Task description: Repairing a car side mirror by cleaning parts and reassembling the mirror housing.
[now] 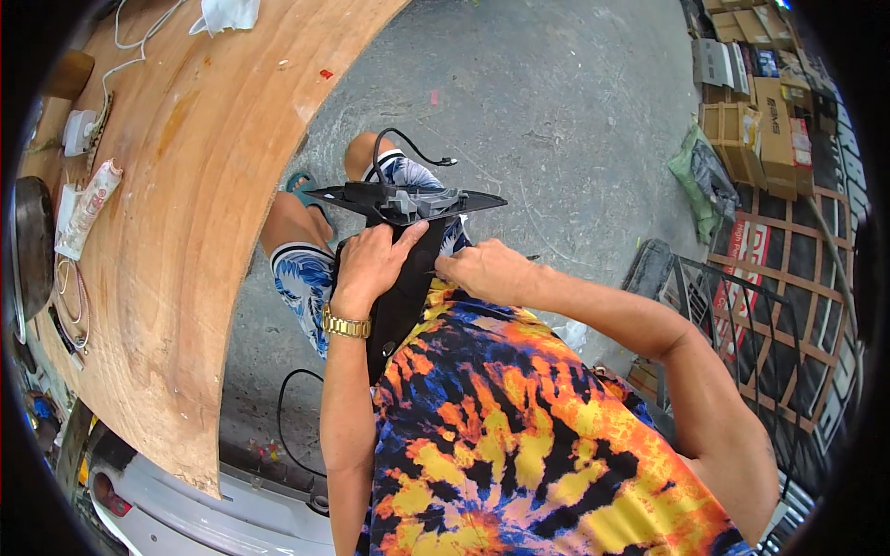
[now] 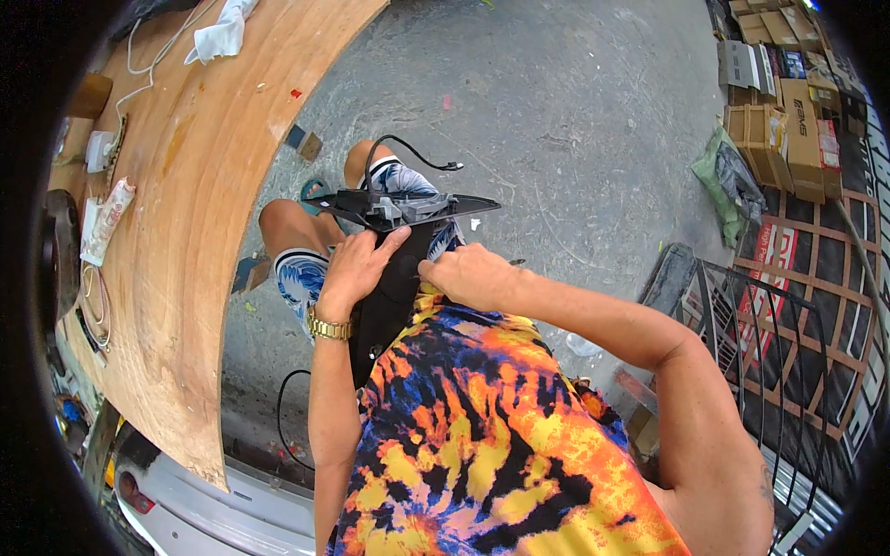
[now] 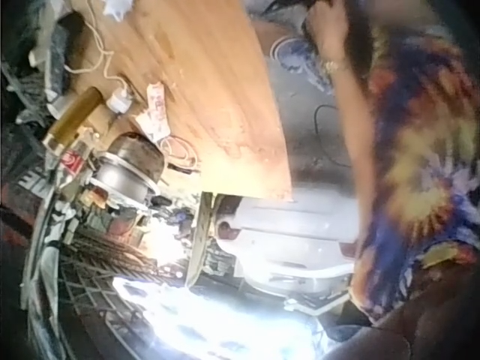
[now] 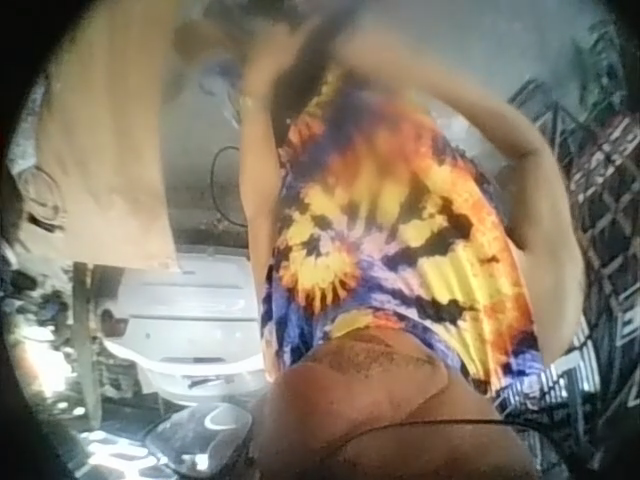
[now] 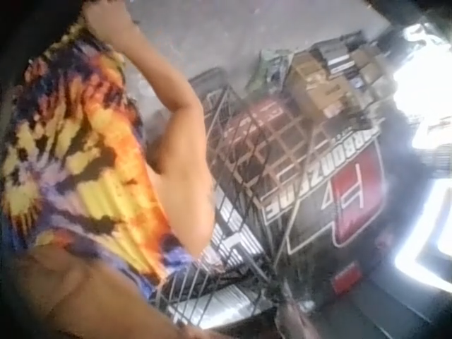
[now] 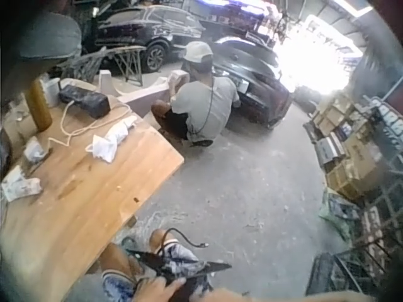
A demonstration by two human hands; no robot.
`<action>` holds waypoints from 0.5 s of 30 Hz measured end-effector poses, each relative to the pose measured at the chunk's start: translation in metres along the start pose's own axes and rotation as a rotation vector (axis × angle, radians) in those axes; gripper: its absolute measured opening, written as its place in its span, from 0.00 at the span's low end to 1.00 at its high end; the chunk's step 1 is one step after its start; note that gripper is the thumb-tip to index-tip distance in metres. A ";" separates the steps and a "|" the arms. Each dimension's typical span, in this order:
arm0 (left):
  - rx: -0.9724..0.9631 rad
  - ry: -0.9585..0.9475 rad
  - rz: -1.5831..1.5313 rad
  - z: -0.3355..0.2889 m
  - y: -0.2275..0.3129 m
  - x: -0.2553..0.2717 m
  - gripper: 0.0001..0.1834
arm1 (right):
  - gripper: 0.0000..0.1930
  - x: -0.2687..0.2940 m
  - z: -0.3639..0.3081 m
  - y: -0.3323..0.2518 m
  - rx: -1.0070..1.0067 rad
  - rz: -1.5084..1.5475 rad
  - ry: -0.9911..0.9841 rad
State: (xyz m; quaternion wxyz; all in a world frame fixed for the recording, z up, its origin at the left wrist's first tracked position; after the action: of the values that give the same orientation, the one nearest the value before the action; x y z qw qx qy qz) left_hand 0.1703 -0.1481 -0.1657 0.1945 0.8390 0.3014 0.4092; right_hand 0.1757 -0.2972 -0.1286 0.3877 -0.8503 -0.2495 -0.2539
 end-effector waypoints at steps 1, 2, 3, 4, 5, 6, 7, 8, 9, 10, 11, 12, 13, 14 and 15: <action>-0.004 -0.015 -0.022 0.000 -0.001 -0.001 0.41 | 0.10 -0.004 0.000 -0.001 0.014 -0.027 0.012; -0.004 -0.015 -0.022 0.000 -0.001 -0.002 0.41 | 0.09 -0.008 0.001 -0.002 0.027 -0.053 0.025; -0.007 -0.004 -0.023 0.000 0.000 -0.002 0.41 | 0.09 -0.010 0.001 -0.002 0.027 -0.053 0.026; -0.009 0.008 -0.024 0.000 0.000 -0.001 0.41 | 0.09 -0.011 0.002 -0.002 0.019 -0.062 0.042; -0.009 0.008 -0.022 0.000 0.000 -0.001 0.41 | 0.08 -0.011 0.002 -0.002 0.011 -0.071 0.058; 0.005 -0.009 -0.024 0.000 0.001 0.000 0.41 | 0.08 -0.011 0.002 -0.002 0.011 -0.071 0.060; 0.019 -0.026 -0.025 0.000 0.002 0.000 0.41 | 0.09 -0.011 0.002 -0.002 0.012 -0.067 0.066; 0.019 -0.024 -0.024 0.001 0.000 -0.001 0.41 | 0.09 -0.011 0.002 -0.002 0.014 -0.064 0.073; 0.004 -0.007 -0.020 0.001 0.000 -0.002 0.41 | 0.09 -0.013 0.002 -0.001 0.015 -0.064 0.075; -0.012 0.011 -0.016 0.002 0.000 -0.002 0.41 | 0.09 -0.015 0.003 0.000 0.022 -0.078 0.071; -0.011 0.013 -0.014 0.002 -0.001 -0.003 0.41 | 0.08 -0.017 0.004 0.001 0.028 -0.093 0.067; -0.008 0.013 -0.018 0.002 0.000 -0.002 0.41 | 0.08 -0.016 0.004 0.001 0.029 -0.093 0.068; -0.005 0.014 -0.022 0.001 0.000 -0.002 0.41 | 0.09 -0.015 0.005 0.001 0.034 -0.100 0.057; -0.005 0.015 -0.021 0.001 0.001 -0.001 0.41 | 0.09 -0.015 0.005 0.000 0.038 -0.107 0.046; 0.006 0.012 -0.023 0.001 0.001 -0.001 0.42 | 0.09 -0.013 0.006 0.000 0.038 -0.107 0.048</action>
State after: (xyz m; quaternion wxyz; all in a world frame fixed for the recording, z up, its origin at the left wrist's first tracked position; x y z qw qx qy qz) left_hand 0.1713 -0.1496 -0.1662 0.1950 0.8336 0.3133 0.4110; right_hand 0.1670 -0.2958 -0.1400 0.3955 -0.8220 -0.2898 -0.2898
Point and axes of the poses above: each hand's wrist, its own z-axis towards the middle knuckle, its own x-axis out of the back of the hand, y = z × x, the point moved 6 cm from there along z, towards the middle knuckle, and after that the axes turned 7 degrees about -y, right-handed, at the moved point
